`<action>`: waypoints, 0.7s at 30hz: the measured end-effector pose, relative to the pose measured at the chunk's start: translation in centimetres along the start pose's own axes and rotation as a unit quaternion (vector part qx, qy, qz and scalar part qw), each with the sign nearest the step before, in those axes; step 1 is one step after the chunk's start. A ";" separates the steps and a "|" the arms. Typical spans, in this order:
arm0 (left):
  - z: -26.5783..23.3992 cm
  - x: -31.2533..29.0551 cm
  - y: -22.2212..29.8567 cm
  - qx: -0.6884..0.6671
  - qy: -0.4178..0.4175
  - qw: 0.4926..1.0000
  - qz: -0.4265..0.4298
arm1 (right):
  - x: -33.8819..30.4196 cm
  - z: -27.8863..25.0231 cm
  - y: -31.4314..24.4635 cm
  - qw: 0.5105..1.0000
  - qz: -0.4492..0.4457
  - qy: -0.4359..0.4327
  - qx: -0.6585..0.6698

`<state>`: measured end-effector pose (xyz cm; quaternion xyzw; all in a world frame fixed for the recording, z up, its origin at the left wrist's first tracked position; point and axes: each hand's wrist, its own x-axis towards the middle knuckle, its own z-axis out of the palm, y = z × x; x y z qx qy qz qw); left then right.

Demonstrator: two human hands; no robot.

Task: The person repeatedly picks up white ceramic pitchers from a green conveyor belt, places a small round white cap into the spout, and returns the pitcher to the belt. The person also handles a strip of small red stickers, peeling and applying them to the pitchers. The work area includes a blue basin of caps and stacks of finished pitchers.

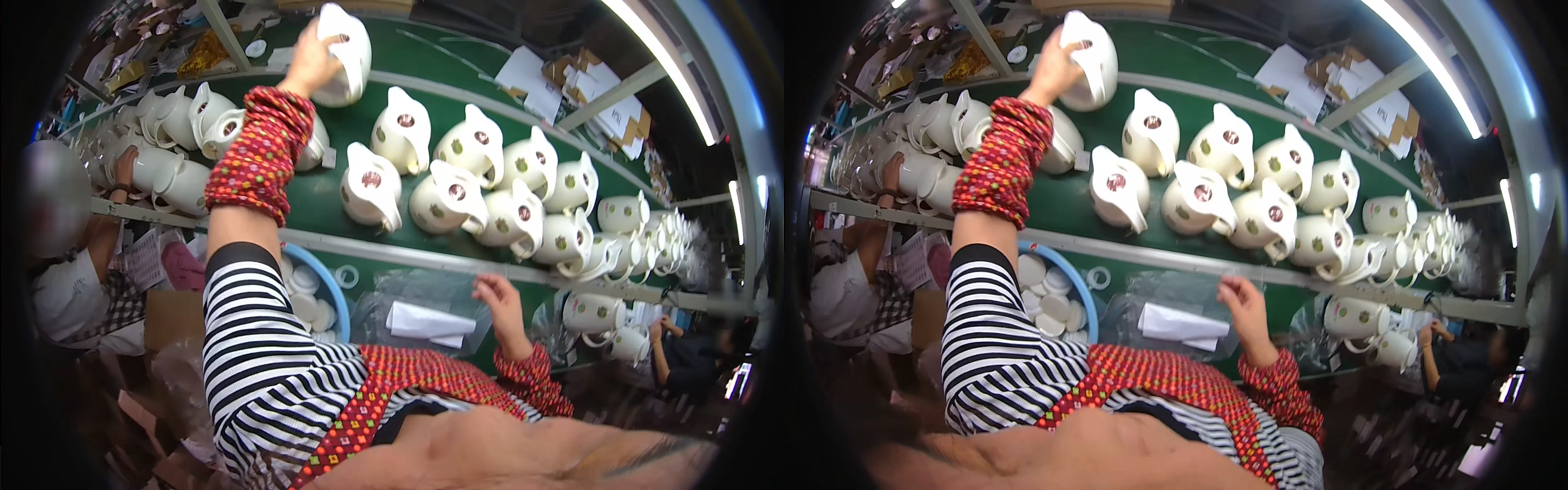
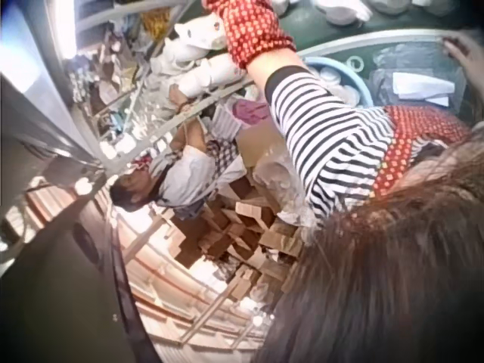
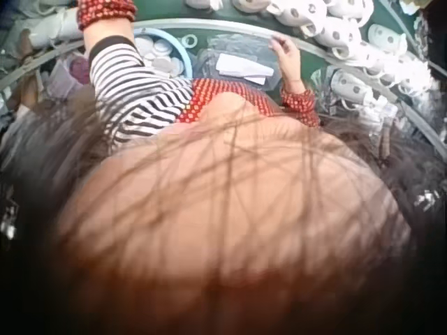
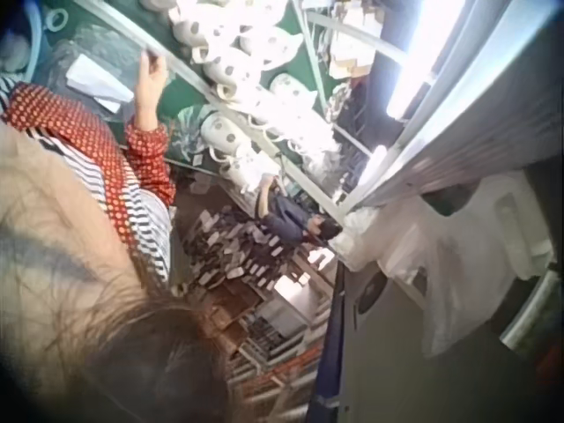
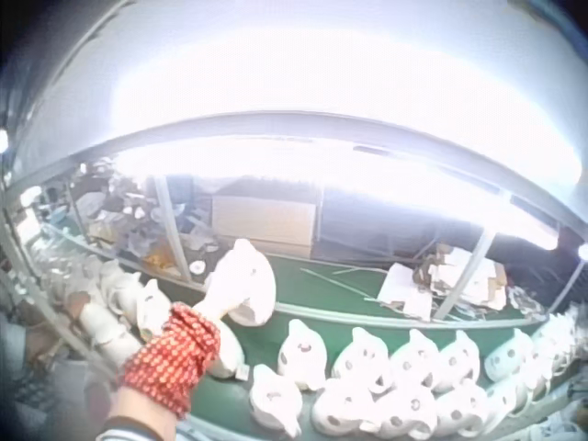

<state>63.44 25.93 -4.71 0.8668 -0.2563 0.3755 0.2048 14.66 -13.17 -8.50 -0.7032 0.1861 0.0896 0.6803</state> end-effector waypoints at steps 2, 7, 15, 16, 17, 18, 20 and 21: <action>3.5 -2.4 2.7 -0.061 -0.113 0.987 -0.095 | -0.8 -1.4 1.4 0.999 0.017 0.034 -0.001; 5.9 -8.9 4.9 -0.058 -0.254 0.951 -0.165 | -3.2 -1.6 3.2 0.998 0.039 0.047 -0.020; 1.8 -10.5 4.4 0.098 -0.225 0.963 -0.112 | -4.2 -1.4 10.9 0.892 -0.102 -0.038 -0.438; 0.4 -10.6 6.7 0.046 -0.140 0.985 -0.088 | -4.2 -1.3 12.0 0.872 -0.105 -0.051 -0.475; -2.4 -10.2 10.3 -0.022 -0.142 0.987 -0.079 | -4.5 -0.8 12.4 0.857 -0.104 -0.044 -0.502; -4.8 -11.3 13.4 -0.059 -0.106 0.991 -0.058 | -4.4 -0.3 12.2 0.842 -0.101 -0.052 -0.528; -9.5 -15.0 18.8 -0.136 -0.100 0.985 -0.037 | -3.7 0.3 13.0 0.804 -0.138 -0.059 -0.575; -11.7 -17.8 21.4 -0.175 -0.132 0.975 -0.039 | -3.3 0.8 13.3 0.781 -0.154 -0.060 -0.602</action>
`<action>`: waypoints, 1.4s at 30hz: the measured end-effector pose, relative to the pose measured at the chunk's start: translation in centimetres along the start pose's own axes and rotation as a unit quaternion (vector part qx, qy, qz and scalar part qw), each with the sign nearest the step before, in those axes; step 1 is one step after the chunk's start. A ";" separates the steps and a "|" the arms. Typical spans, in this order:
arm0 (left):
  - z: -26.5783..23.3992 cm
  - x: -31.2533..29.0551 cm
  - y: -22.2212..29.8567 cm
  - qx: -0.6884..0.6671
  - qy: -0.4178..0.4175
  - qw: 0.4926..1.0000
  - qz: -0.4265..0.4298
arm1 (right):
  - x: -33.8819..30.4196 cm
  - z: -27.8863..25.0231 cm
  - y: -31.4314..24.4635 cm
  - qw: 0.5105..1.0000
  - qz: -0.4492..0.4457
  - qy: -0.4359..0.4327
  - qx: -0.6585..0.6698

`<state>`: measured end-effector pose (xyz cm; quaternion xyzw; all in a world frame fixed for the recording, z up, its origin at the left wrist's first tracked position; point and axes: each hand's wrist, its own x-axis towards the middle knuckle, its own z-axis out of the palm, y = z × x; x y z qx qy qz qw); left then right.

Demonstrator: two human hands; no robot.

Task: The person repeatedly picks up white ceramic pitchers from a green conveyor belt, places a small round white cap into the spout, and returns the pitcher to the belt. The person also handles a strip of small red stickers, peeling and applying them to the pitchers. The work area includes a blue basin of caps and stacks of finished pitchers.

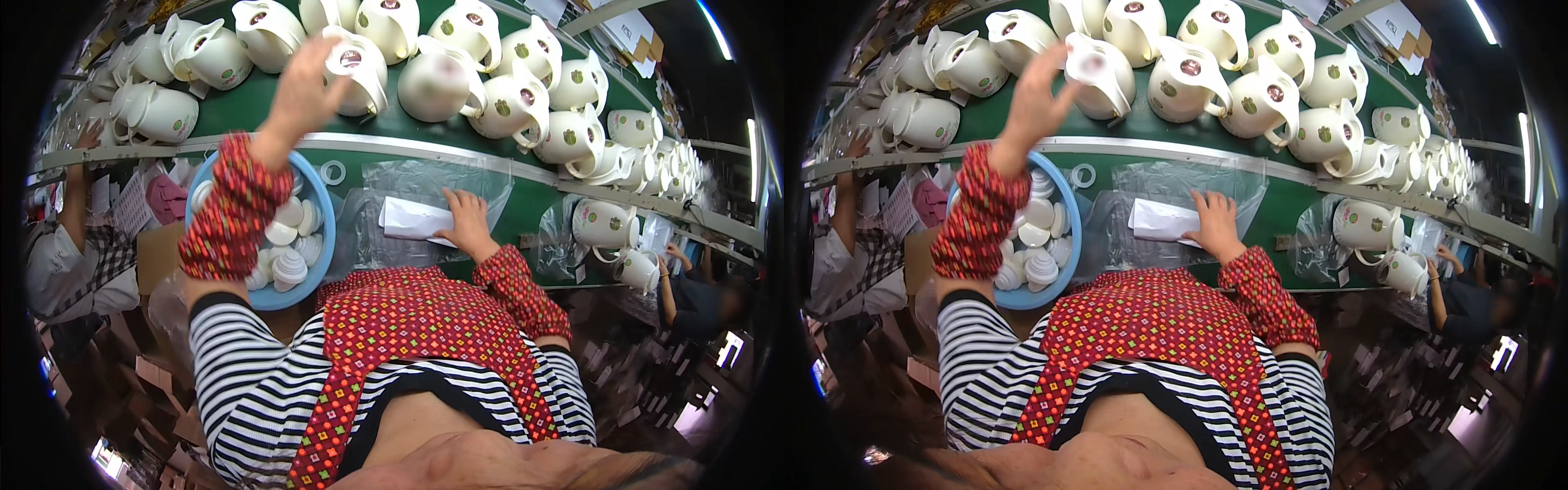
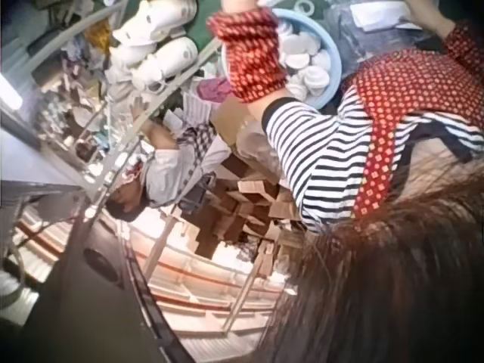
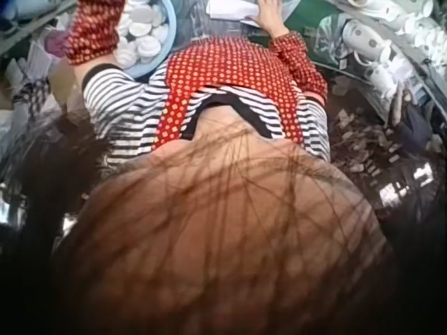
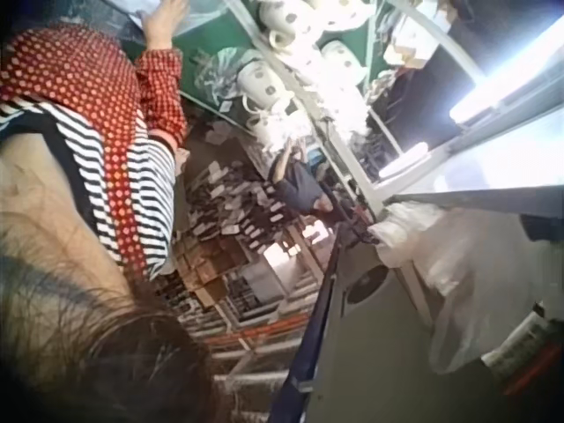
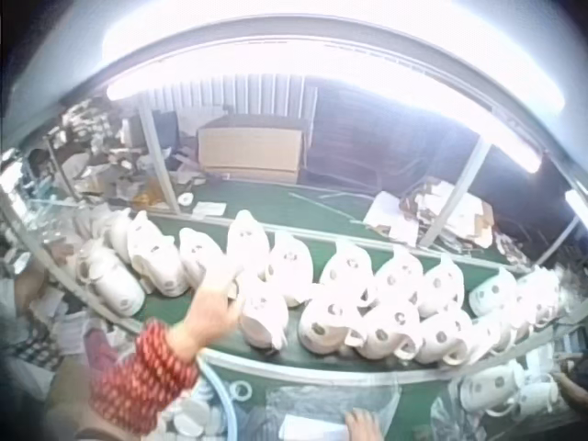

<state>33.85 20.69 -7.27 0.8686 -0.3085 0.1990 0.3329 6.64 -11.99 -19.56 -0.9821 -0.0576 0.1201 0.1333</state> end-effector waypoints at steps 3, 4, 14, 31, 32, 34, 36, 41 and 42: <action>1.0 -9.9 7.9 -0.115 -0.143 0.971 -0.151 | 1.2 2.3 0.1 0.998 -0.029 -0.045 -0.039; 2.4 -12.8 9.8 -0.142 -0.200 0.945 -0.216 | 1.1 3.9 0.9 0.999 -0.031 -0.035 -0.016; 7.5 -23.6 18.3 -0.375 -0.108 0.759 -0.522 | -3.4 -5.2 -1.6 0.930 -0.211 0.284 0.099; -0.4 -18.1 27.8 -0.474 0.081 0.806 -0.344 | -10.5 -14.4 0.6 0.745 -0.068 0.038 0.663; -0.6 -18.2 27.4 -0.464 0.042 0.816 -0.343 | -10.6 -14.8 0.3 0.760 -0.068 0.039 0.645; -2.0 -18.6 26.1 -0.439 -0.038 0.832 -0.337 | -10.8 -15.4 -0.3 0.757 -0.090 0.052 0.645; -3.7 -17.8 25.7 -0.447 -0.074 0.832 -0.320 | -11.2 -16.4 -0.9 0.755 -0.080 0.023 0.650; -7.9 -17.5 21.9 -0.405 -0.112 0.858 -0.294 | -11.4 -18.4 -5.2 0.823 -0.057 0.059 0.562; -8.7 -17.4 21.0 -0.394 -0.118 0.866 -0.284 | -11.2 -18.5 -6.1 0.841 -0.051 0.070 0.534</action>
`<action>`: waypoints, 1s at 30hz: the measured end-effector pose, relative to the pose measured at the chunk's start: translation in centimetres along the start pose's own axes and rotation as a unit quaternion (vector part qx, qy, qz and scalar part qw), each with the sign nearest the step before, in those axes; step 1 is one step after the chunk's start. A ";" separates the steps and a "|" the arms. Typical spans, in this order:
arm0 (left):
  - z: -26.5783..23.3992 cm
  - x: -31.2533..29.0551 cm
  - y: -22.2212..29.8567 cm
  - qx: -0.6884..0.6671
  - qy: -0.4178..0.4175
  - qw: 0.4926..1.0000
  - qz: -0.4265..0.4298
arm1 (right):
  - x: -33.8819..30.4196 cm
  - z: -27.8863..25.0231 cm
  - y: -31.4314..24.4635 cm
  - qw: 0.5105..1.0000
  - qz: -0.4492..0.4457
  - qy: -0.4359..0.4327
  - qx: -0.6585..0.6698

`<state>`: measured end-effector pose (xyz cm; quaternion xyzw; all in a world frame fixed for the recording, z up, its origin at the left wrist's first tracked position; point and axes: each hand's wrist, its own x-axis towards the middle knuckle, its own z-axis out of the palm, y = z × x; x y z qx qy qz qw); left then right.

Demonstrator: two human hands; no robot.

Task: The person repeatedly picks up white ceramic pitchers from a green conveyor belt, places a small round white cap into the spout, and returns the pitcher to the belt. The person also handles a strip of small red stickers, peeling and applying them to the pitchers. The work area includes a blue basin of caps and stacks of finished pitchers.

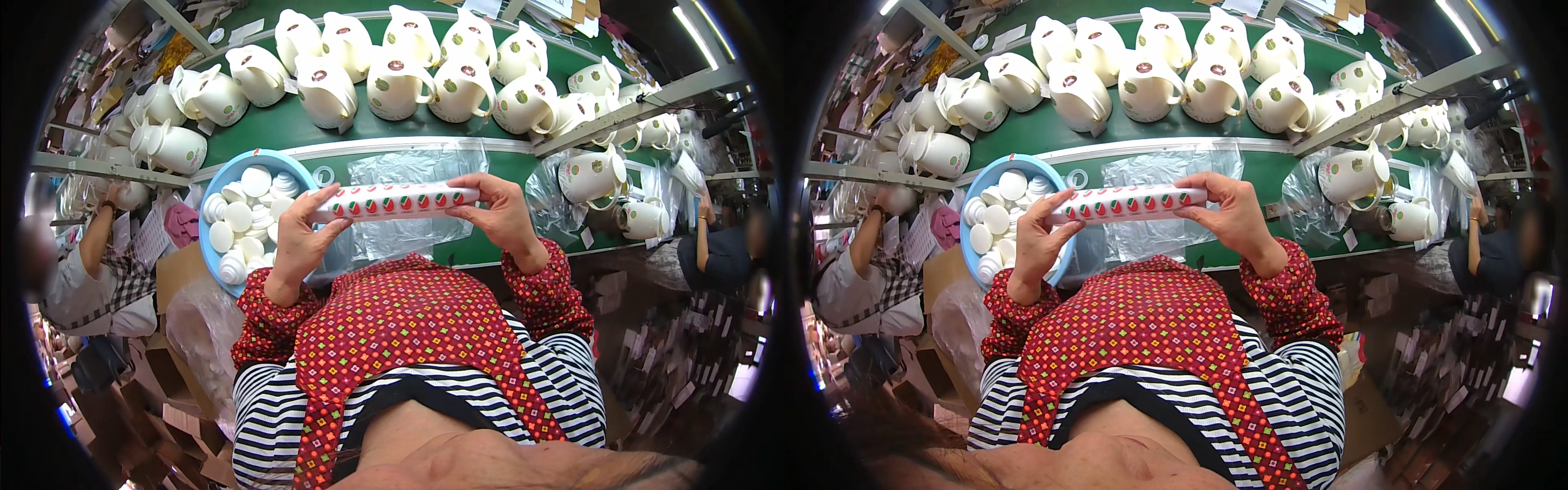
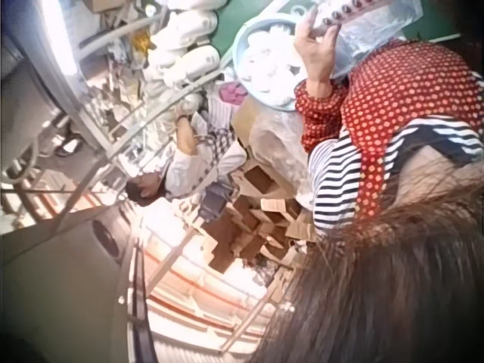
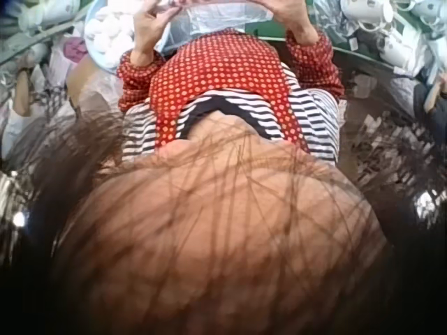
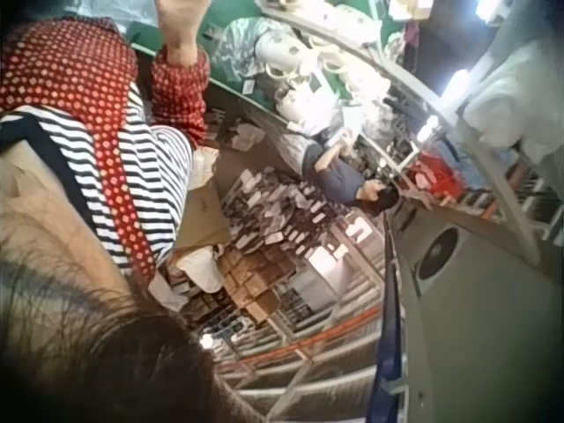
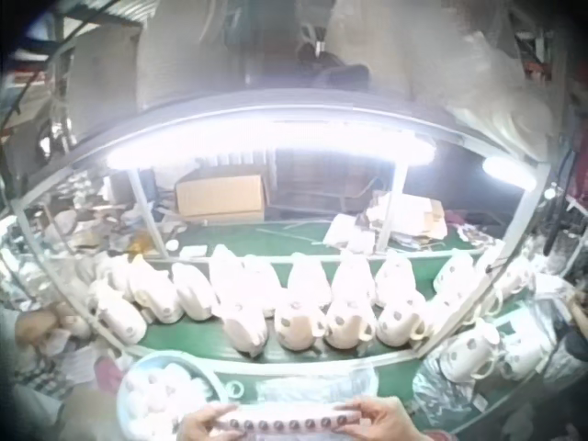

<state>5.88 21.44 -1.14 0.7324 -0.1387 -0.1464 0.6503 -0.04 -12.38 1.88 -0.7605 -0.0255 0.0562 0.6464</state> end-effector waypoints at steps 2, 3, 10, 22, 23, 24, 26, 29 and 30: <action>-2.3 -0.2 -0.1 0.059 0.024 0.998 0.013 | 0.6 2.1 -1.2 0.999 -0.027 0.025 -0.032; -3.9 -0.3 -0.5 0.111 0.024 0.993 0.030 | 1.0 3.1 -1.8 0.997 -0.039 0.036 -0.049; -10.1 0.7 -2.8 -0.210 0.056 0.976 0.007 | 5.1 8.9 -2.6 0.994 -0.039 0.080 -0.060; -13.2 -0.8 -3.7 -0.306 0.111 0.945 -0.033 | 8.9 13.6 -7.0 0.951 -0.168 0.096 -0.243; -13.1 -0.9 -3.4 -0.316 0.115 0.941 -0.040 | 9.0 13.4 -7.0 0.934 -0.206 0.098 -0.276; -12.9 -1.0 -3.2 -0.326 0.120 0.936 -0.047 | 9.3 13.2 -6.9 0.913 -0.257 0.101 -0.299; -12.3 -1.2 -2.7 -0.322 0.135 0.935 -0.067 | 9.5 12.5 -6.6 0.862 -0.355 0.110 -0.343; -11.4 -1.2 -2.3 -0.288 0.160 0.941 -0.069 | 9.5 11.5 -6.4 0.866 -0.390 0.094 -0.300; -11.3 -1.3 -2.6 -0.265 0.167 0.948 -0.058 | 9.4 11.3 -6.6 0.873 -0.393 0.092 -0.273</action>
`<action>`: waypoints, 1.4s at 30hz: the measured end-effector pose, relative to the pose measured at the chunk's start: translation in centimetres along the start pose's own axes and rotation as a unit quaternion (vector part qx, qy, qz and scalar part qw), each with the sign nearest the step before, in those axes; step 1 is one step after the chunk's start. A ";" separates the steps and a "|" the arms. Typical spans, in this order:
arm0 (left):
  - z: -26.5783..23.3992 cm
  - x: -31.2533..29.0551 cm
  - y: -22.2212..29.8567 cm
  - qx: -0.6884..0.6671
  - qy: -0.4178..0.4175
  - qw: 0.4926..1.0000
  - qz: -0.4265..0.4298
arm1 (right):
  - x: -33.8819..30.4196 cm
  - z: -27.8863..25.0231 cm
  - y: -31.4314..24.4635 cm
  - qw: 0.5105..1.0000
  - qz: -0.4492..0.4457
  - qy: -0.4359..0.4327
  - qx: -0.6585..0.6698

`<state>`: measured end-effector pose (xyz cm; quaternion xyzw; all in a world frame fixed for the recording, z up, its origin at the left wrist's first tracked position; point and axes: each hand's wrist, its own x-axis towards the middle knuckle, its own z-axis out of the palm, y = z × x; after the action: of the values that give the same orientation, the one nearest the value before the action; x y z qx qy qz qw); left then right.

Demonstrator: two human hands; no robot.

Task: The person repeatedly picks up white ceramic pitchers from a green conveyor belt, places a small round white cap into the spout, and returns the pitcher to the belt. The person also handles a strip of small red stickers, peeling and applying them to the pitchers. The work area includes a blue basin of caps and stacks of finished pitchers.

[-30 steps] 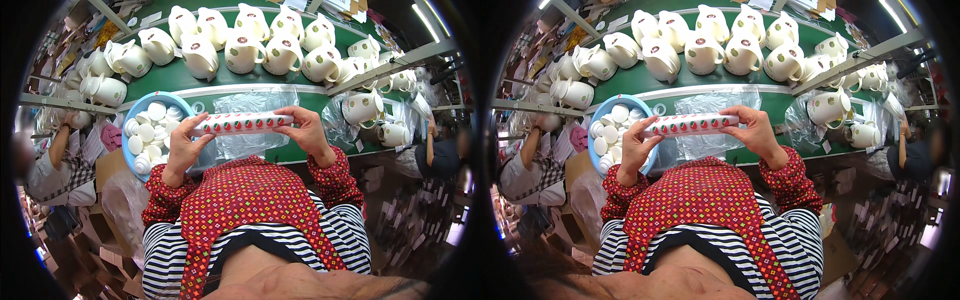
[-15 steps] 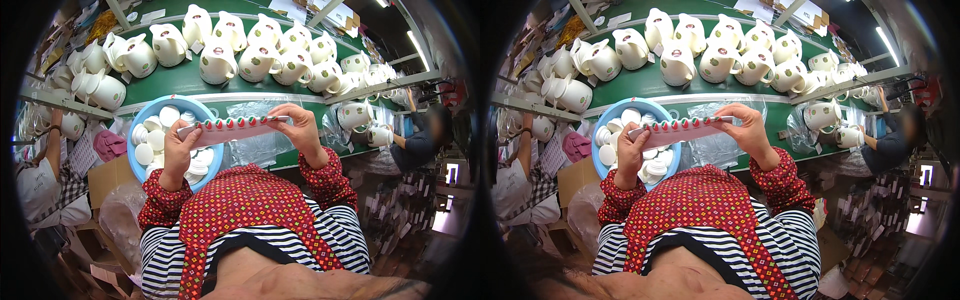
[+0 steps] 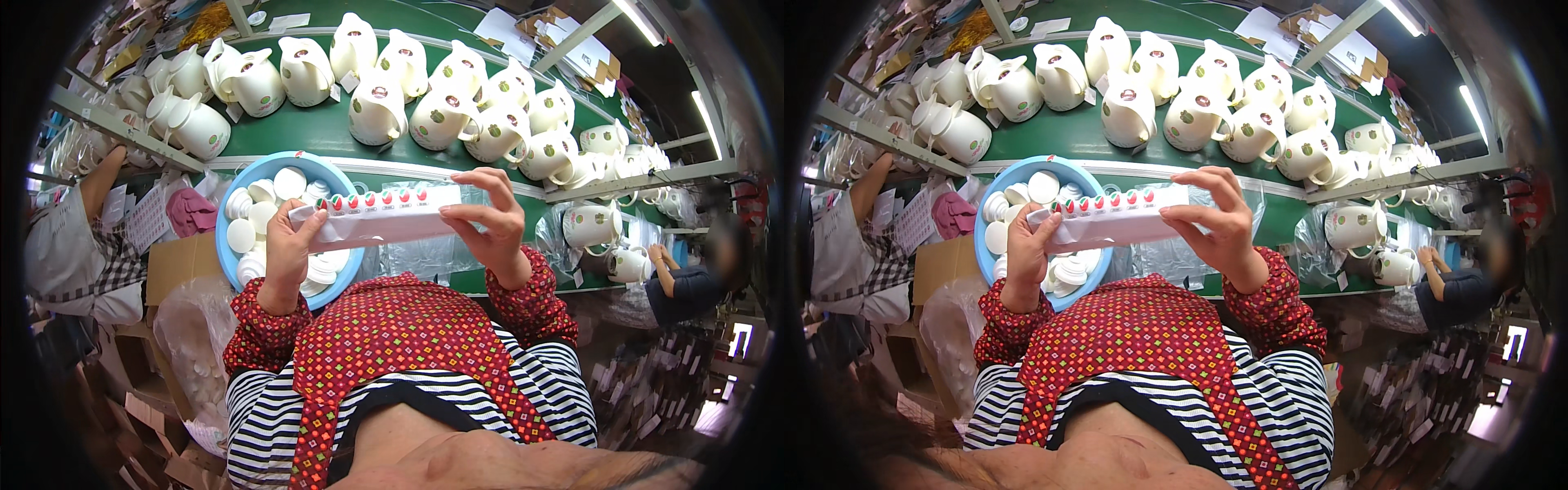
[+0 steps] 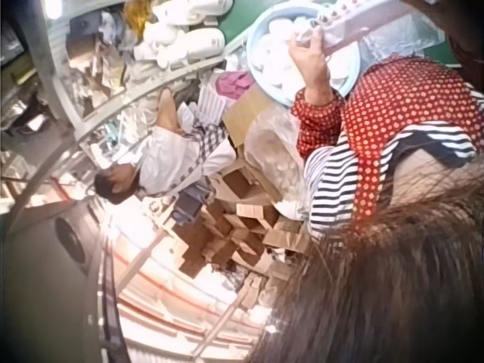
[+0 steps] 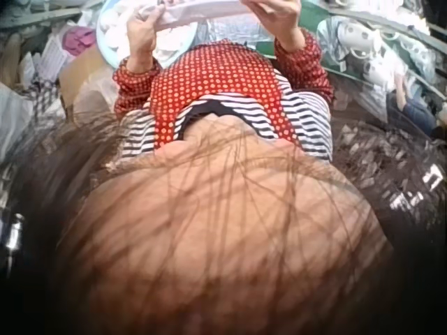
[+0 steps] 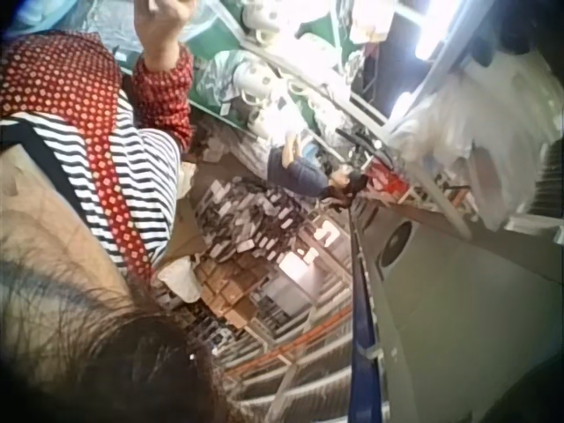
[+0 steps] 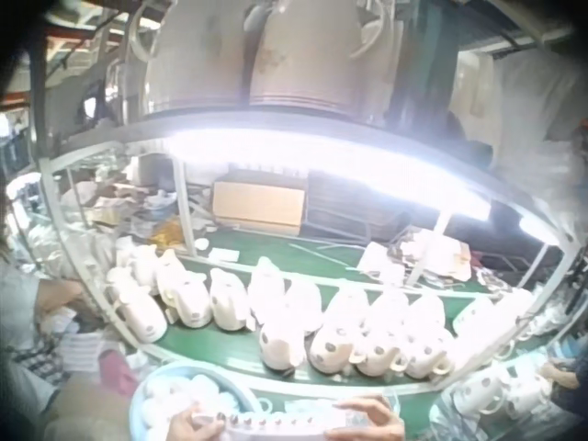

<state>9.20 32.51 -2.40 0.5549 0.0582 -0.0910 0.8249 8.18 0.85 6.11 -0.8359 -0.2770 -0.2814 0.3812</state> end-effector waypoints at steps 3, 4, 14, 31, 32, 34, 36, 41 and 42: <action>1.1 -0.8 0.2 0.060 0.007 0.997 0.049 | 0.4 -0.9 0.5 0.994 0.099 -0.022 0.051; 1.6 -1.1 0.5 0.079 0.009 0.995 0.065 | 0.6 -1.0 0.8 0.990 0.129 -0.034 0.053; 3.7 -0.7 -0.1 0.056 0.017 0.998 0.016 | -1.2 -0.2 2.7 0.999 0.038 -0.019 0.023; 4.3 1.7 -1.0 0.096 -0.007 0.995 0.003 | -0.7 0.9 2.5 0.979 0.097 -0.002 0.181; 4.4 1.7 -1.0 0.095 -0.008 0.995 0.009 | -0.5 0.7 2.4 0.976 0.091 0.014 0.197; 5.0 1.7 -0.9 0.095 -0.008 0.995 0.021 | -0.3 0.9 2.9 0.971 0.108 -0.004 0.213; 5.4 1.7 -0.9 0.122 -0.026 0.992 0.037 | 0.2 1.4 3.3 0.967 0.134 -0.025 0.216; 6.1 2.0 -0.9 0.150 -0.053 0.986 0.046 | -0.3 1.8 3.9 0.961 0.160 -0.102 0.201; 6.4 2.3 -0.9 0.143 -0.053 0.987 0.041 | -0.6 1.9 4.3 0.967 0.143 -0.091 0.188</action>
<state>11.18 26.04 -1.24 0.6636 -0.0214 -0.0939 0.7419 11.12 -0.15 2.56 -0.8021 -0.2361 -0.0892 0.5412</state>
